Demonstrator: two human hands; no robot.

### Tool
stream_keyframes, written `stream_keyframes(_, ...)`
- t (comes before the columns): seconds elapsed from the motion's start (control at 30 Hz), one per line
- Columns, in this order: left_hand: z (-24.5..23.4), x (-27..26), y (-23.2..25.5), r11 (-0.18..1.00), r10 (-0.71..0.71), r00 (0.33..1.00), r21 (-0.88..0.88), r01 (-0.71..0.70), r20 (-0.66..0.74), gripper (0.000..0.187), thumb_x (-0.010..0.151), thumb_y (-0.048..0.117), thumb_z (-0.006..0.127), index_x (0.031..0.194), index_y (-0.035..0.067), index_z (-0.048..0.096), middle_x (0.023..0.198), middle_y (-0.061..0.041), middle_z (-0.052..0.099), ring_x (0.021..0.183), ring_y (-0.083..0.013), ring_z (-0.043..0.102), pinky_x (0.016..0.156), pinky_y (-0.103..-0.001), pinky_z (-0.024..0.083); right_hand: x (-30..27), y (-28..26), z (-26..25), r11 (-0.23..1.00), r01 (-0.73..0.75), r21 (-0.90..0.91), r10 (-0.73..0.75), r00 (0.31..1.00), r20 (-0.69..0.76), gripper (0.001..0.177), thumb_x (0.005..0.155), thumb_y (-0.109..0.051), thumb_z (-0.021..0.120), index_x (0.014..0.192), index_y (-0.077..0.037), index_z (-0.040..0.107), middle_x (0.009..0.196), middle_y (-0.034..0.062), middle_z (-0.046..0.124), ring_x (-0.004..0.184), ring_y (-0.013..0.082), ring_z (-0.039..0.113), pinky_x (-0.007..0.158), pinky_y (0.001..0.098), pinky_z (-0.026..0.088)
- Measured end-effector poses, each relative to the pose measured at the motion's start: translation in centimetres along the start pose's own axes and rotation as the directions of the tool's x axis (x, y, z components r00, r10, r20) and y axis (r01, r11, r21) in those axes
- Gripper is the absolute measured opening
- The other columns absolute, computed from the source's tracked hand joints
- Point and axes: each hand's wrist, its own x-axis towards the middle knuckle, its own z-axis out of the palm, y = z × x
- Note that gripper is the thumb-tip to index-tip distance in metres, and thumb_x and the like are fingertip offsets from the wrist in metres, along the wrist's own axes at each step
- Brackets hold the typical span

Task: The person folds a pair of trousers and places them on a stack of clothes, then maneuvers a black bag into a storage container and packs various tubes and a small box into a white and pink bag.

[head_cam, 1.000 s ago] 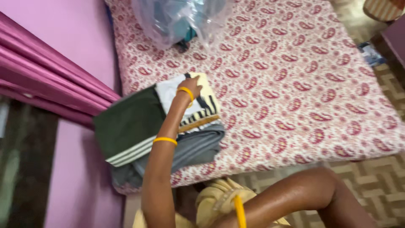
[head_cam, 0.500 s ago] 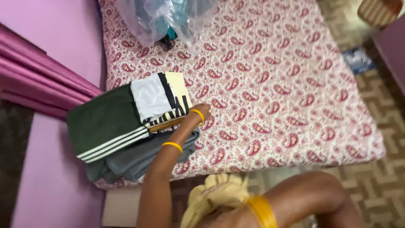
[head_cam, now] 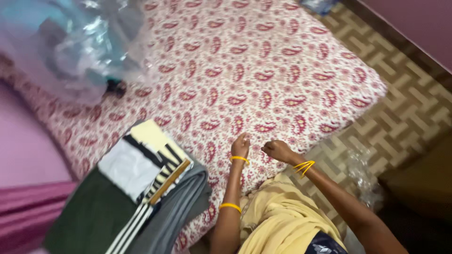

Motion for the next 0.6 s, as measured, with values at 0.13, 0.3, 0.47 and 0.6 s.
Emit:
stream_keyframes(0.13,3.6,-0.4,1.7,0.989,0.039,0.997,-0.143,-0.030,0.061,0.043,0.094,0.018,0.064,0.135,0.004,0.063,0.128,-0.015,0.072,0.114,-0.0249,0.073,0.099,-0.035,0.057,-1.1,5.7,-0.9,0.937,-0.271,0.220,0.275,0.961,0.011,0.043,0.098,-0.042,0.060,0.086,-0.003,0.074,0.073,0.0156,0.073,0.066,0.0298,0.071,0.066,0.0453,0.055)
stream_keyframes(0.3,8.1,0.6,3.4,0.992,0.120,0.993,-0.025,-0.120,-0.004,0.039,0.095,0.017,0.063,0.132,0.005,0.068,0.126,-0.015,0.073,0.114,-0.0253,0.072,0.098,-0.037,0.055,-2.5,10.7,-5.0,0.861,-0.343,0.377,0.394,0.917,-0.065,0.042,0.097,-0.042,0.057,0.089,-0.005,0.076,0.077,0.0119,0.076,0.069,0.0260,0.072,0.070,0.0435,0.055)
stream_keyframes(0.47,17.5,2.6,8.7,0.992,0.120,0.993,0.027,-0.121,0.010,0.038,0.093,0.019,0.066,0.129,0.008,0.071,0.112,-0.014,0.077,0.100,-0.0263,0.074,0.093,-0.038,0.055,-8.7,18.7,-10.5,0.910,-0.343,0.234,0.392,0.894,-0.215,0.042,0.097,-0.040,0.061,0.091,-0.002,0.076,0.082,0.0173,0.072,0.073,0.0297,0.067,0.069,0.0462,0.052)
stream_keyframes(0.6,28.8,1.2,16.0,0.988,0.137,0.988,-0.083,-0.131,0.065,0.037,0.095,0.019,0.065,0.130,0.009,0.070,0.114,-0.014,0.076,0.099,-0.0262,0.075,0.086,-0.037,0.057,-18.2,29.3,-16.5,0.789,-0.492,0.368,0.577,0.800,-0.167,0.043,0.099,-0.039,0.059,0.091,0.001,0.074,0.076,0.0146,0.073,0.069,0.0243,0.068,0.068,0.0428,0.052)
